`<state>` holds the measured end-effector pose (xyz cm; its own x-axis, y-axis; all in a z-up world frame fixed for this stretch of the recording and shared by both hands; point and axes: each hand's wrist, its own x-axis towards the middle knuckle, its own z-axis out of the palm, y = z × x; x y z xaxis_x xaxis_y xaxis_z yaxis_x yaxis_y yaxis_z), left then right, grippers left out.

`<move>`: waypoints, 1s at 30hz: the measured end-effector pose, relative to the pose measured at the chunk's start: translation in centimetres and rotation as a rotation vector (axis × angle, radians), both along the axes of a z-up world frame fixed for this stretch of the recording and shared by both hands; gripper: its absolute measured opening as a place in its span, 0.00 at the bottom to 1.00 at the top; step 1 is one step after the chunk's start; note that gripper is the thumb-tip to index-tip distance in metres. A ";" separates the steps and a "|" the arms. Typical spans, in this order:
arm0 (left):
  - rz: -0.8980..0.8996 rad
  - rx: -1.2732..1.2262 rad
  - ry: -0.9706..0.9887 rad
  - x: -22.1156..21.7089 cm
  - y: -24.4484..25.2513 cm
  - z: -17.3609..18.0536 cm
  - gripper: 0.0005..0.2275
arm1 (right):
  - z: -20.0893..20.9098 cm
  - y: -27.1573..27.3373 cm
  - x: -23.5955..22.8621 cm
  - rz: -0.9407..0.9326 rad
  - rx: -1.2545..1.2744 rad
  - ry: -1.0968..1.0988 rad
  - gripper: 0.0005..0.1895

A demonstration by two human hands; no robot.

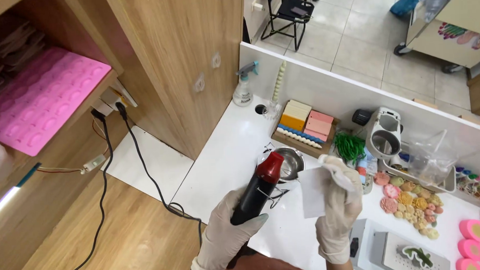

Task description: Cleaning a heat gun and the workspace surface with a paper towel in a candle studio.

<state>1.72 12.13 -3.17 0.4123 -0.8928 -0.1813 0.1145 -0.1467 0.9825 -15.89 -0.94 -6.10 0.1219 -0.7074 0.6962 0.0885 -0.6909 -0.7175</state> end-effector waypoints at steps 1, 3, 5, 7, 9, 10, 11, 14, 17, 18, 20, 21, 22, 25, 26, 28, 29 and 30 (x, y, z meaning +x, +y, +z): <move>0.007 -0.007 -0.006 0.3 0.1 -0.7 0.32 | 0.4 -0.4 0.1 0.007 -0.007 -0.006 0.07; -0.002 0.211 -0.265 0.8 0.4 -2.2 0.25 | 1.1 -1.1 0.2 0.024 0.581 -0.174 0.18; 0.013 0.279 -0.303 1.1 0.8 -2.3 0.26 | -2.5 -2.2 -0.8 0.105 0.799 -0.301 0.18; 0.018 0.361 -0.328 1.4 1.6 -3.1 0.28 | -4.1 -2.2 -1.5 0.171 1.030 -0.421 0.19; 0.044 0.749 -0.397 1.9 2.2 -4.4 0.30 | -3.5 -1.9 -1.1 0.205 1.224 -0.482 0.19; 0.042 0.762 -0.386 2.5 2.9 -6.6 0.30 | -4.3 -2.1 -1.6 0.200 1.238 -0.472 0.19; 0.108 0.690 -0.324 3.0 3.9 -8.8 0.31 | -5.2 -2.2 -2.2 0.245 1.222 -0.476 0.19; 0.216 0.526 -0.048 3.7 6.0 -10.8 0.32 | -5.7 -1.8 -3.3 0.284 1.226 -0.460 0.21; 0.346 0.384 0.211 3.1 6.4 -9.6 0.32 | -4.4 -1.5 -4.2 0.285 1.212 -0.425 0.22; 0.428 0.352 0.261 2.8 6.4 -9.0 0.30 | -3.8 -1.4 -4.4 0.289 1.193 -0.407 0.22; 0.510 0.330 0.291 2.0 6.8 -9.4 0.34 | -4.2 -1.7 -5.4 0.294 1.210 -0.403 0.23; 0.586 0.295 0.315 1.6 6.8 -9.7 0.40 | -4.4 -1.9 -5.9 0.300 1.213 -0.405 0.23; 0.594 0.309 0.320 1.4 7.1 -10.4 0.40 | -4.3 -1.9 -6.4 0.299 1.228 -0.396 0.23; 0.569 0.089 0.545 0.7 7.9 -12.4 0.37 | -4.9 -2.1 -8.5 0.210 1.210 -0.348 0.22; 0.569 0.064 0.566 0.4 8.2 -12.6 0.36 | -5.5 -2.5 -9.4 0.239 1.207 -0.379 0.22; 0.579 0.046 0.593 -0.5 8.7 -12.7 0.35 | -6.3 -3.1 -11.2 0.267 1.213 -0.401 0.21; 0.548 0.039 0.643 -0.8 8.9 -12.5 0.37 | -6.5 -3.4 -11.9 0.269 1.191 -0.411 0.19; 0.518 0.031 0.693 -1.0 9.2 -12.2 0.38 | -6.7 -3.6 -12.4 0.271 1.168 -0.420 0.17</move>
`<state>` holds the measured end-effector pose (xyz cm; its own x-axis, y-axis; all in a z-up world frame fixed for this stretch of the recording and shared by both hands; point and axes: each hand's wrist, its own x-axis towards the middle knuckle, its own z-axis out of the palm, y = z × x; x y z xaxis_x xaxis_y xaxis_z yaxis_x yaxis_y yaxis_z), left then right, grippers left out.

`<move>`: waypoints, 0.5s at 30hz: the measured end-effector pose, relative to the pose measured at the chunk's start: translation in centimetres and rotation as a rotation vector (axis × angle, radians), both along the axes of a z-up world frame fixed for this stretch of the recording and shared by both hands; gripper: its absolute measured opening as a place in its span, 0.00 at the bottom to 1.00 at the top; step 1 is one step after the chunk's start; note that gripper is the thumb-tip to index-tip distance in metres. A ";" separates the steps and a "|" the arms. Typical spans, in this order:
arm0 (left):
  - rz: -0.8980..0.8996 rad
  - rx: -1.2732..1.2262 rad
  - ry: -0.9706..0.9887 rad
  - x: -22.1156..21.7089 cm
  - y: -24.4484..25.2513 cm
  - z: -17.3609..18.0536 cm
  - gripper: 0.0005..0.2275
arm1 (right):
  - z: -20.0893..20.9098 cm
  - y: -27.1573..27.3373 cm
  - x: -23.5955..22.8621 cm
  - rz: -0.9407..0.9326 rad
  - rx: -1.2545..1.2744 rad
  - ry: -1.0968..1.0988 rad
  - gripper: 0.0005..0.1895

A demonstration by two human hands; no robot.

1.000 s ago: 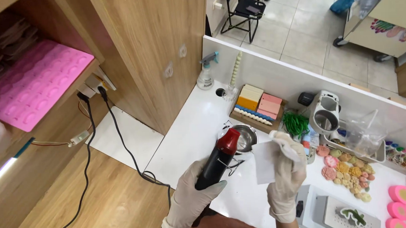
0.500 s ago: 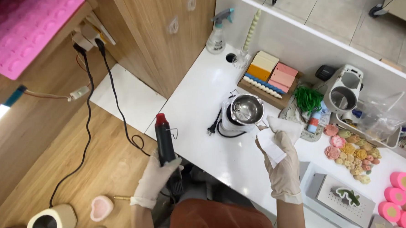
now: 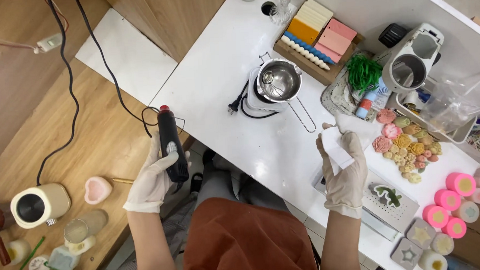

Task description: Cleaning a heat gun and the workspace surface with a paper towel in a candle studio.

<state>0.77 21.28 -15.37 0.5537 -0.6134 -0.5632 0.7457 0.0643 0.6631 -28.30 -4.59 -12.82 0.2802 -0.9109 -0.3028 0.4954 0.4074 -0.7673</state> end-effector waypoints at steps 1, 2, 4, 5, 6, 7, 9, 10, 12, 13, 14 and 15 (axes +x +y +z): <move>0.010 0.004 0.002 -0.2 -0.2 -0.1 0.38 | -0.2 -0.1 -0.7 0.010 0.004 0.002 0.17; -0.026 -0.022 -0.013 -0.4 -0.4 -0.1 0.38 | -0.4 -0.2 -1.2 -0.020 -0.013 0.013 0.15; -0.049 -0.044 -0.025 -0.3 -0.9 -0.7 0.38 | -0.1 -0.1 -1.8 -0.036 -0.027 0.026 0.12; -0.002 0.011 0.023 0.0 -1.2 -1.4 0.37 | 0.2 0.3 -1.9 -0.035 -0.046 0.043 0.14; 0.044 0.065 0.071 0.4 -1.5 -2.1 0.36 | 0.6 0.6 -2.0 -0.034 -0.066 0.059 0.16; 0.051 0.070 0.075 0.9 -1.4 -3.2 0.36 | 0.5 0.8 -2.1 -0.026 -0.061 0.063 0.16; 0.060 0.090 0.046 2.5 -1.5 -5.4 0.21 | 0.2 1.1 -2.0 -0.033 -0.051 0.071 0.18; 0.058 0.092 0.045 3.0 -1.8 -4.5 0.21 | -0.2 1.2 -1.5 -0.036 -0.049 0.071 0.18; 0.026 0.027 0.133 3.9 -2.5 -2.6 0.17 | -1.0 1.6 -0.5 0.018 -0.111 0.081 0.22; 0.024 0.027 0.133 4.7 -2.6 -2.1 0.17 | -0.3 2.3 0.9 0.015 -0.111 0.081 0.22; 0.032 0.001 0.205 5.6 -2.6 -1.6 0.16 | 0.4 3.0 2.4 0.023 -0.105 0.137 0.23; 0.042 -0.023 0.279 6.5 -2.6 -1.1 0.16 | 1.1 3.8 3.8 0.033 -0.095 0.194 0.23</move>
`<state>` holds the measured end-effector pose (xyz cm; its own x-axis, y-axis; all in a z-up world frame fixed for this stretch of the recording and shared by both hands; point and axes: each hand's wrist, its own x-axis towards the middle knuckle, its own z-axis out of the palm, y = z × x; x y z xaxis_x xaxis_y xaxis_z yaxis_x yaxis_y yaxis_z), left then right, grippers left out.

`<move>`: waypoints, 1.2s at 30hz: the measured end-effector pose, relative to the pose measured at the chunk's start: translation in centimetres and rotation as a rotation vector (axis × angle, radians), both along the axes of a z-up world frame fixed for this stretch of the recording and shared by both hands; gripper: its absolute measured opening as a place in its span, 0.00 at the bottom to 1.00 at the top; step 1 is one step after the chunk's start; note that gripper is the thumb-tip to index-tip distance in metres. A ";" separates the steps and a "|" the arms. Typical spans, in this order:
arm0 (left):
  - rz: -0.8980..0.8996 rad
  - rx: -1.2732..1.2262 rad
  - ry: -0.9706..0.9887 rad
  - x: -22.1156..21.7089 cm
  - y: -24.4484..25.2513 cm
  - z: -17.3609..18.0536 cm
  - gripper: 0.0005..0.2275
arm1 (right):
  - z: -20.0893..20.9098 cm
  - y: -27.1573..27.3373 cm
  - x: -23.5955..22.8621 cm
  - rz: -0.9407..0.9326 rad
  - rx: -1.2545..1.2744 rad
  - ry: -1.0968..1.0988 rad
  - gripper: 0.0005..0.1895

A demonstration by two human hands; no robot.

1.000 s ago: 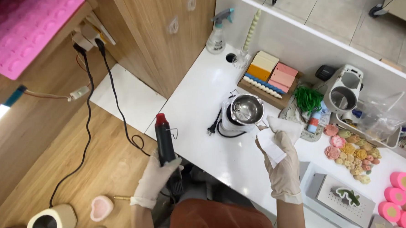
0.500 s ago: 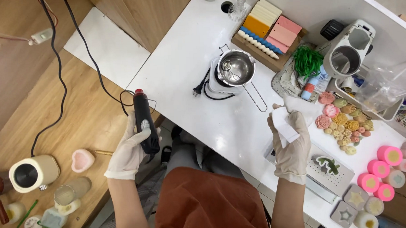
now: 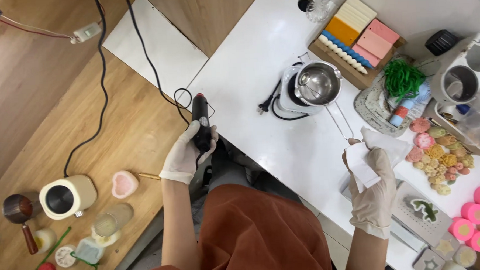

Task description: Cleaning a heat gun and the workspace surface with a paper towel in a candle studio.

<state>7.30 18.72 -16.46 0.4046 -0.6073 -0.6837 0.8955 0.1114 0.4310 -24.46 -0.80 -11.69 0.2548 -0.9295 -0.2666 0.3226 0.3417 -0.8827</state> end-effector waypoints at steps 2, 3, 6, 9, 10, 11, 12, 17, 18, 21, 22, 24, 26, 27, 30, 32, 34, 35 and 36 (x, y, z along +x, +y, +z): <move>-0.018 -0.040 0.002 1.9 0.4 -0.1 0.15 | -0.4 0.9 2.1 0.030 0.056 0.035 0.24; -0.034 -0.084 0.004 2.9 0.7 -0.2 0.14 | -0.5 1.3 3.2 0.063 0.110 0.068 0.25; -0.042 -0.209 -0.046 6.0 1.1 -3.3 0.15 | 0.1 3.2 8.8 0.156 0.115 0.274 0.25; -0.127 -0.132 -0.053 8.3 1.2 -5.2 0.17 | -1.1 4.8 13.0 0.204 0.169 0.126 0.22; -0.130 -0.130 -0.049 9.0 1.1 -5.5 0.17 | -1.1 5.3 14.1 0.200 0.171 0.129 0.22; -0.131 -0.098 -0.046 9.6 0.9 -5.8 0.17 | -1.2 5.7 15.1 0.226 0.169 0.165 0.22; -0.130 -0.065 -0.038 9.8 0.8 -6.2 0.17 | -1.2 6.2 15.8 0.253 0.169 0.206 0.22; -0.124 -0.062 -0.007 10.0 0.8 -4.8 0.18 | -1.8 6.0 16.5 0.295 0.207 0.212 0.21; -0.102 -0.084 0.048 9.9 1.0 -4.1 0.19 | -2.7 5.7 16.0 0.318 0.208 0.224 0.22; -0.022 -0.107 0.067 9.0 0.8 -2.0 0.21 | -3.3 4.2 15.8 0.367 0.259 0.324 0.22; -0.010 -0.102 0.066 8.7 1.0 -2.1 0.21 | -3.6 3.8 15.8 0.379 0.262 0.324 0.22; -0.148 -0.029 -0.107 8.2 1.3 -2.5 0.16 | -4.4 3.0 16.1 0.389 0.296 0.313 0.22; -0.152 -0.004 -0.122 8.1 1.1 -2.4 0.16 | -5.4 2.7 16.3 0.398 0.317 0.323 0.23; -0.169 0.017 -0.137 8.0 1.0 -2.4 0.16 | -6.0 2.6 16.5 0.394 0.336 0.333 0.23; -0.136 0.068 -0.102 8.0 0.5 -2.5 0.15 | -11.6 2.0 15.5 0.362 0.381 0.413 0.25; -0.090 0.069 -0.057 7.9 0.5 -2.6 0.15 | -11.9 2.5 16.0 0.382 0.397 0.424 0.26; -0.045 0.066 -0.013 8.0 0.5 -3.2 0.15 | -12.8 2.6 16.0 0.399 0.409 0.436 0.26; -0.062 0.037 -0.037 8.1 0.5 -3.6 0.16 | -13.7 2.5 15.8 0.413 0.396 0.432 0.27; -0.079 0.009 -0.063 8.2 0.7 -4.1 0.17 | -14.6 2.5 15.6 0.427 0.383 0.426 0.28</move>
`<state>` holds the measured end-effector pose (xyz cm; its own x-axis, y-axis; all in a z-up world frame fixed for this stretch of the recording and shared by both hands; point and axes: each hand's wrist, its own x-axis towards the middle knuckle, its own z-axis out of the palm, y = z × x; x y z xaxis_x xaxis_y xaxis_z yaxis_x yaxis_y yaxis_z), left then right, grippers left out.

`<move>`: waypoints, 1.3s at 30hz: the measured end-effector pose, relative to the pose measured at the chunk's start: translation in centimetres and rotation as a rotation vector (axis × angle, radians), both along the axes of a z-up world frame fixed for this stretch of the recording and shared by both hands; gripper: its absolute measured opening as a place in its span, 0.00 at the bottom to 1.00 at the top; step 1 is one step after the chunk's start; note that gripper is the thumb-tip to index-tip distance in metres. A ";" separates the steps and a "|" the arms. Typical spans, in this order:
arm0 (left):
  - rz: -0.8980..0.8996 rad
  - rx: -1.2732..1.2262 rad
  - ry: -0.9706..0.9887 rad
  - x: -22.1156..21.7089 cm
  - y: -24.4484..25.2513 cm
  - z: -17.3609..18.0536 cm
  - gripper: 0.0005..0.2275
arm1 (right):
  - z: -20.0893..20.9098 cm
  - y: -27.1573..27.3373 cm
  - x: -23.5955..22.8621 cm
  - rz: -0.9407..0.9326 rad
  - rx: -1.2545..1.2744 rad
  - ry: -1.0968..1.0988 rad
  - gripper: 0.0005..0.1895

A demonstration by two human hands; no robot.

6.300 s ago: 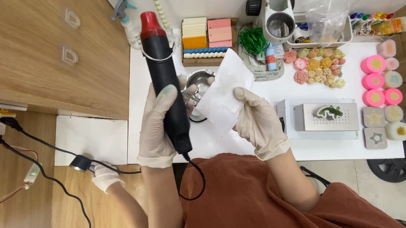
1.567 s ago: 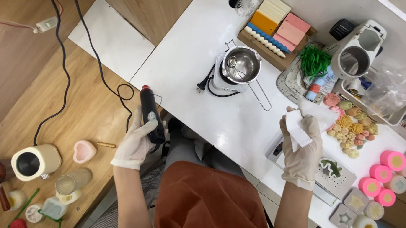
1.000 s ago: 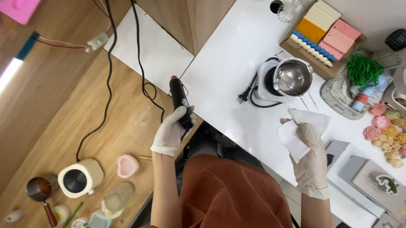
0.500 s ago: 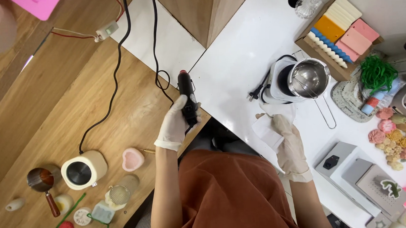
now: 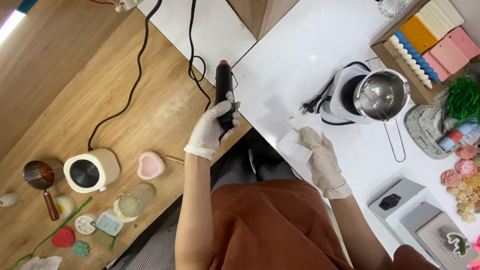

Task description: Cleaning a heat gun and the workspace surface with a paper towel in a candle studio.

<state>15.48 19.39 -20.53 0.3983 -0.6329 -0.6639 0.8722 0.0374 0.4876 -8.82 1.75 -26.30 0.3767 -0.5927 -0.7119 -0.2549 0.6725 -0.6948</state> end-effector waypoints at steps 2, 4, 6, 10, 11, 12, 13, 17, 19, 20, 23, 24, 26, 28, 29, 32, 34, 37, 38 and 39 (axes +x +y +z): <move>0.002 -0.005 0.005 0.2 0.0 -0.3 0.17 | -1.6 -0.2 -0.7 0.052 -0.046 0.087 0.27; 0.000 -0.013 0.009 0.5 0.0 -0.5 0.17 | -1.5 -0.1 -0.1 0.100 -0.095 0.172 0.26; 0.000 -0.009 0.027 0.6 -0.1 -0.7 0.17 | 0.5 0.0 1.3 0.146 -0.073 0.037 0.19; 0.014 -0.042 0.013 1.0 0.3 -0.8 0.17 | 1.2 -0.4 2.3 0.360 -0.245 0.128 0.19; 0.028 -0.037 0.016 1.1 0.4 -0.7 0.17 | 2.1 -0.3 3.1 0.410 -0.292 0.197 0.17; 0.042 -0.030 0.020 1.2 0.6 -0.7 0.16 | 2.9 -0.2 3.9 0.461 -0.337 0.266 0.16; 0.044 -0.027 0.023 1.2 0.7 -0.5 0.16 | 3.2 -0.5 4.7 0.463 -0.334 0.268 0.16; 0.090 -0.012 0.045 2.3 1.6 -0.8 0.14 | 3.2 -2.5 8.1 0.591 -0.692 0.364 0.13; 0.043 -0.021 -0.026 3.1 1.6 -1.1 0.15 | 2.9 -3.5 10.1 0.584 -0.892 0.295 0.16; 0.069 -0.016 -0.005 3.8 1.3 -1.0 0.15 | 2.9 -3.9 11.5 0.584 -0.930 0.303 0.17; 0.096 0.015 -0.025 6.3 0.2 -1.1 0.15 | -0.3 -5.0 14.1 0.601 -1.203 0.176 0.19; 0.089 0.033 -0.070 7.5 -0.5 -1.2 0.15 | -1.9 -5.5 14.9 0.609 -1.440 0.034 0.20; 0.135 -0.002 -0.017 9.0 -0.8 -2.8 0.16 | -4.1 -4.6 16.0 0.734 -1.464 0.140 0.24; 0.180 -0.037 0.041 9.9 -1.1 -3.9 0.16 | -6.5 -3.7 16.1 0.861 -1.481 0.248 0.29; 0.220 -0.085 0.054 10.2 -1.3 -4.1 0.17 | -7.8 -3.2 15.8 0.936 -1.471 0.214 0.28; 0.258 -0.113 0.065 10.8 -1.2 -3.7 0.17 | -10.2 -2.1 14.9 1.018 -1.428 0.139 0.31; 0.256 -0.093 0.065 10.9 -1.1 -3.5 0.17 | -10.9 -1.8 14.3 1.026 -1.394 0.104 0.33; 0.248 -0.108 0.069 11.5 -1.2 -4.2 0.17 | -11.4 -1.7 14.2 1.045 -1.323 0.125 0.33; 0.257 -0.099 0.072 11.7 -1.4 -4.3 0.17 | -11.6 -1.8 14.3 1.044 -1.332 0.144 0.32; 0.266 -0.090 0.076 11.9 -1.5 -4.4 0.17 | -11.9 -1.9 14.4 1.043 -1.341 0.163 0.32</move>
